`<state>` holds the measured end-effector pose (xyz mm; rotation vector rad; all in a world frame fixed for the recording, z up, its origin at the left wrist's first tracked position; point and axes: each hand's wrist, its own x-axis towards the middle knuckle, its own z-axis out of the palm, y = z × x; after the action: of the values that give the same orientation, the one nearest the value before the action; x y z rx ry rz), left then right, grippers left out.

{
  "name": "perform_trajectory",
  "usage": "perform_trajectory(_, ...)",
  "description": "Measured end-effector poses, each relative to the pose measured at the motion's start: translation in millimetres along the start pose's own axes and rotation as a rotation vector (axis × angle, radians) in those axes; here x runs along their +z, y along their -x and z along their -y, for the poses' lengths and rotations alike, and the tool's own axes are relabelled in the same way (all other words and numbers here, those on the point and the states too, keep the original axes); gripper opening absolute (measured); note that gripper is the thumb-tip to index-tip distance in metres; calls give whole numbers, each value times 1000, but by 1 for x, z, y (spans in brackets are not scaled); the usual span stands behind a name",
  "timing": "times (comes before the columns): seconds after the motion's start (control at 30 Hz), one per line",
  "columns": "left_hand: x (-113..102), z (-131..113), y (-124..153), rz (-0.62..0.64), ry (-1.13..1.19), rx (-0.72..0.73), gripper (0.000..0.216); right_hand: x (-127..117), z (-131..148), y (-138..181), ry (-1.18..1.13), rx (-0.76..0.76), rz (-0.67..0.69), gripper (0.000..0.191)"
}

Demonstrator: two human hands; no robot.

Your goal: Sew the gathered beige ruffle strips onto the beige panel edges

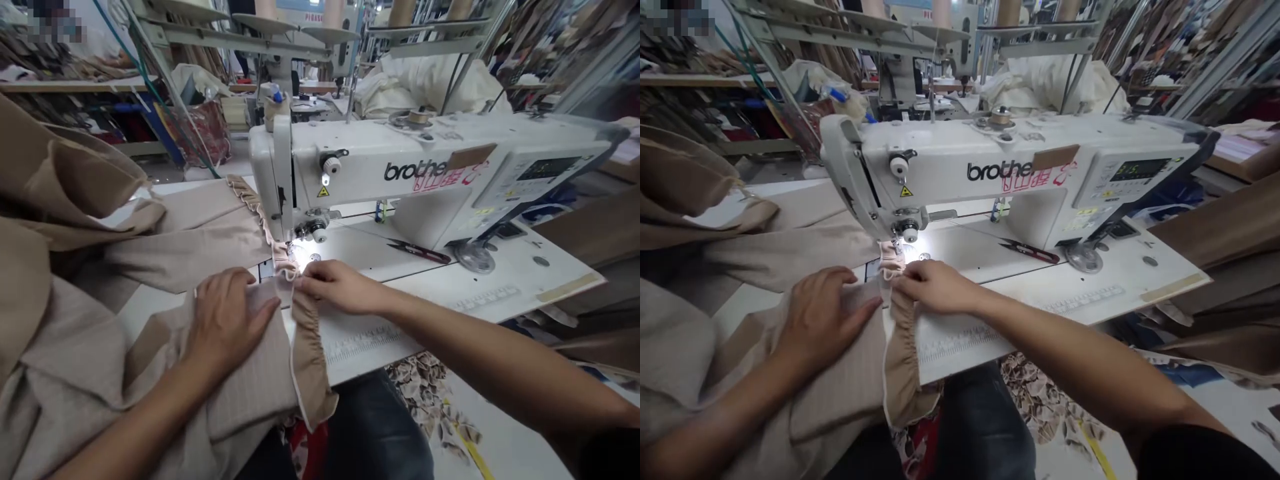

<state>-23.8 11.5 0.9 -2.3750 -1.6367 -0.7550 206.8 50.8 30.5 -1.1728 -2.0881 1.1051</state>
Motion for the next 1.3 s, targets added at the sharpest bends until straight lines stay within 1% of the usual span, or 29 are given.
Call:
perform_trajectory(0.07, 10, -9, -11, -38, 44, -30, 44, -12, -3, -8, -246, 19, 64, 39)
perform_trajectory(0.13, 22, -17, -28, -73, 76, -62, 42, -20, -3, -14, -494, 62, 121, 42)
perform_trajectory(0.17, 27, -19, -36, -85, 81, -68, 39, -22, -3, -16, -562, 72, 154, 44)
perform_trajectory(0.2, 30, -21, -43, -95, 87, -71, 36, -24, -2, -18, -569, 66, 191, 45)
perform_trajectory(0.23, 32, -21, -47, -107, 88, -61, 33, -26, -3, -19, -537, 49, 226, 45)
perform_trajectory(0.27, 32, -21, -50, -120, 80, -20, 31, -28, -3, -19, -476, 22, 260, 43)
perform_trajectory(0.3, 30, -19, -50, -129, 58, 51, 28, -31, -4, -19, -399, -8, 294, 40)
perform_trajectory(0.37, 23, -16, -47, -134, 0, 241, 22, -38, -8, -16, -240, -76, 358, 31)
perform_trajectory(0.4, 19, -14, -45, -124, -22, 329, 19, -42, -10, -15, -157, -113, 370, 27)
perform_trajectory(0.43, 16, -13, -43, -108, -31, 388, 18, -47, -13, -13, -68, -147, 362, 27)
perform_trajectory(0.47, 13, -11, -42, -89, -24, 412, 17, -50, -16, -11, 25, -173, 336, 31)
perform_trajectory(0.53, 11, -7, -42, -65, 10, 420, 19, -55, -21, -8, 205, -203, 264, 38)
perform_trajectory(0.6, 11, -5, -43, -56, 47, 414, 23, -54, -26, -6, 343, -234, 223, 44)
perform_trajectory(0.7, 11, -5, -44, -52, 103, 348, 22, -42, -32, -5, 488, -295, 183, 52)
perform_trajectory(0.8, 9, -8, -42, -26, 131, 300, 17, -29, -37, -6, 592, -322, 129, 53)
perform_trajectory(0.9, 10, -5, -37, 28, 149, 320, 18, -21, -39, -7, 651, -333, 99, 54)
perform_trajectory(1.0, 16, 0, -28, 65, 192, 324, 20, -21, -38, -6, 680, -322, 107, 55)
perform_trajectory(1.1, 20, 2, -23, 92, 136, 340, 26, -23, -35, -3, 686, -306, 128, 55)
perform_trajectory(1.2, 21, 0, -25, 87, 45, 356, 32, -22, -33, -3, 693, -299, 118, 51)
perform_trajectory(1.3, 19, -3, -30, 65, 49, 376, 34, -19, -33, -4, 700, -274, 105, 50)
